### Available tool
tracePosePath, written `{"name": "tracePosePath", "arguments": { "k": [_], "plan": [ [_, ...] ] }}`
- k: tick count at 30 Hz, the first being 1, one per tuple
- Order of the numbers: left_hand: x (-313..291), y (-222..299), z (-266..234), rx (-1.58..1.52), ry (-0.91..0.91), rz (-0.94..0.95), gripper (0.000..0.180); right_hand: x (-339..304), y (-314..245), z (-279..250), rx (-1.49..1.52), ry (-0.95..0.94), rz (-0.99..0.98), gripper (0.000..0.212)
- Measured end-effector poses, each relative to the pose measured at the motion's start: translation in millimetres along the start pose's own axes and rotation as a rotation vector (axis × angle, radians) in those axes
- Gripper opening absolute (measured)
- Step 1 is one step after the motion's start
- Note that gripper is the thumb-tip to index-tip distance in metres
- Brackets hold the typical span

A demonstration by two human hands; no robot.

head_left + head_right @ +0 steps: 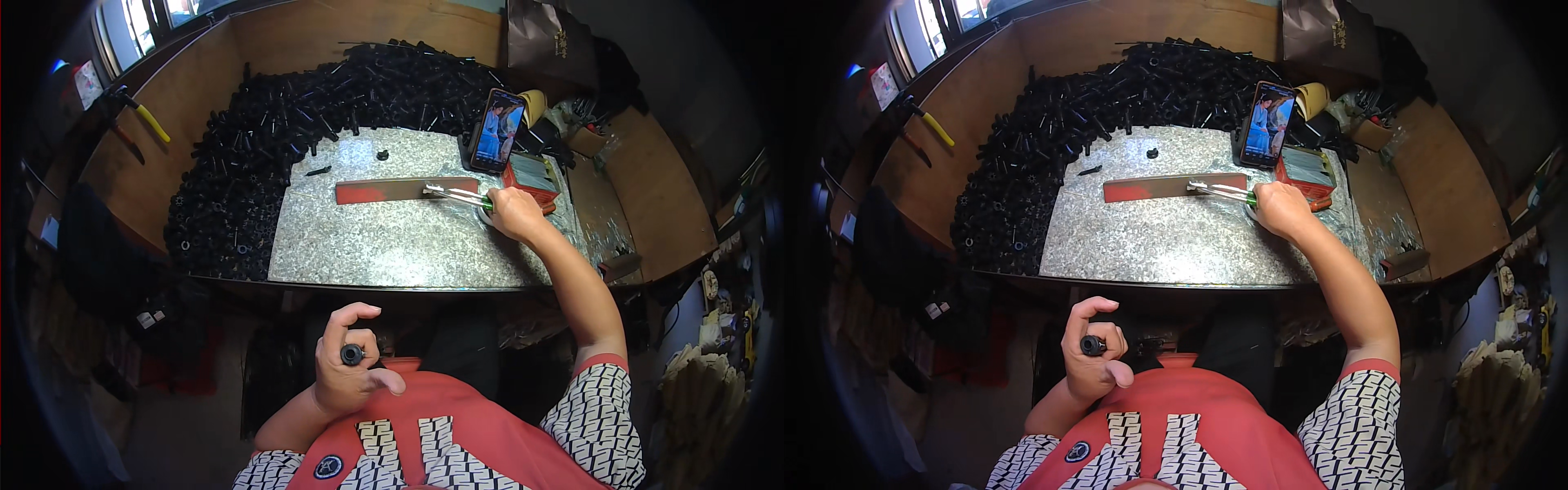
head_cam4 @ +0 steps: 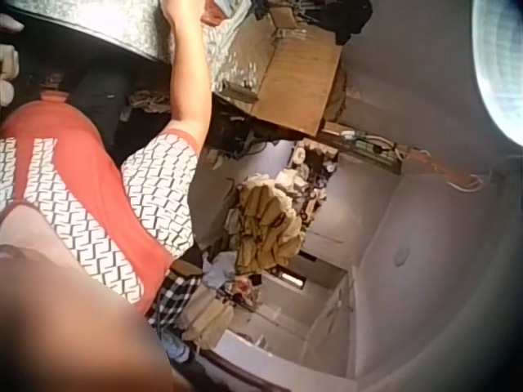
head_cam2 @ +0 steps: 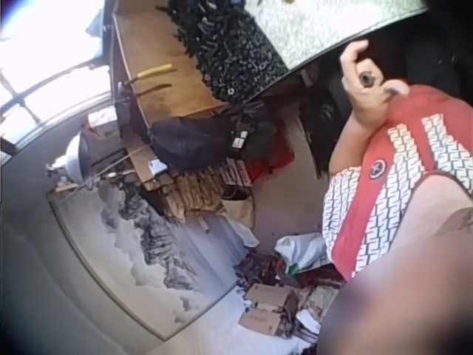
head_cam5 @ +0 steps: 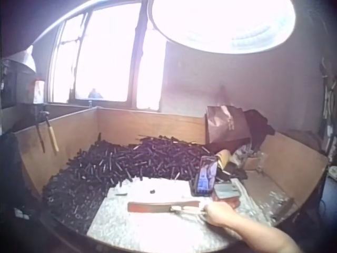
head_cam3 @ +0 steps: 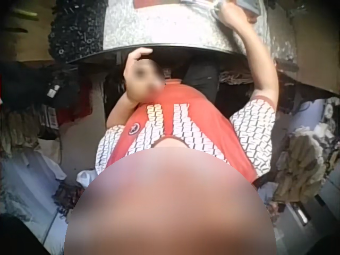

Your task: Assembling bundles of metal spokes for umbrella frames by adding connectors and securing them with tools.

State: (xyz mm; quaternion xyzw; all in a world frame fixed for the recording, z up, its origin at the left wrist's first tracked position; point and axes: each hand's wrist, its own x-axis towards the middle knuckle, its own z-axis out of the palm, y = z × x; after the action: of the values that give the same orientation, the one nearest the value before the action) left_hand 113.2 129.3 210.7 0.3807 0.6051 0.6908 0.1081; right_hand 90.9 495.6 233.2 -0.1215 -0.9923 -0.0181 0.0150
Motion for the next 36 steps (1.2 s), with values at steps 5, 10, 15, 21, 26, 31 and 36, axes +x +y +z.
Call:
{"name": "tracePosePath", "arguments": {
  "k": [5,10,15,21,26,31,36],
  "plan": [
    [4,-1,8,-0.041,0.096,-0.029,0.088,-1,10,8,0.032,0.053,0.046,0.016],
    [3,-6,8,-0.033,0.096,-0.01,0.088,-10,7,1,0.072,0.095,0.043,0.014],
    [7,-8,7,0.034,0.006,-0.054,0.094,-25,-22,-5,0.373,0.42,0.025,0.013],
    [20,-4,19,0.15,-0.021,0.008,0.1,-63,-101,-22,1.599,0.068,-0.117,0.015],
    [26,-3,23,0.184,-0.052,0.079,0.101,-81,-131,-9,1.912,-0.036,-0.28,0.012],
    [24,-5,25,0.176,-0.036,0.044,0.108,-87,-144,3,1.918,0.089,-0.334,0.009],
    [23,-7,23,0.195,-0.029,0.049,0.108,-88,-145,0,1.478,0.326,-0.416,0.006]
  ]
}}
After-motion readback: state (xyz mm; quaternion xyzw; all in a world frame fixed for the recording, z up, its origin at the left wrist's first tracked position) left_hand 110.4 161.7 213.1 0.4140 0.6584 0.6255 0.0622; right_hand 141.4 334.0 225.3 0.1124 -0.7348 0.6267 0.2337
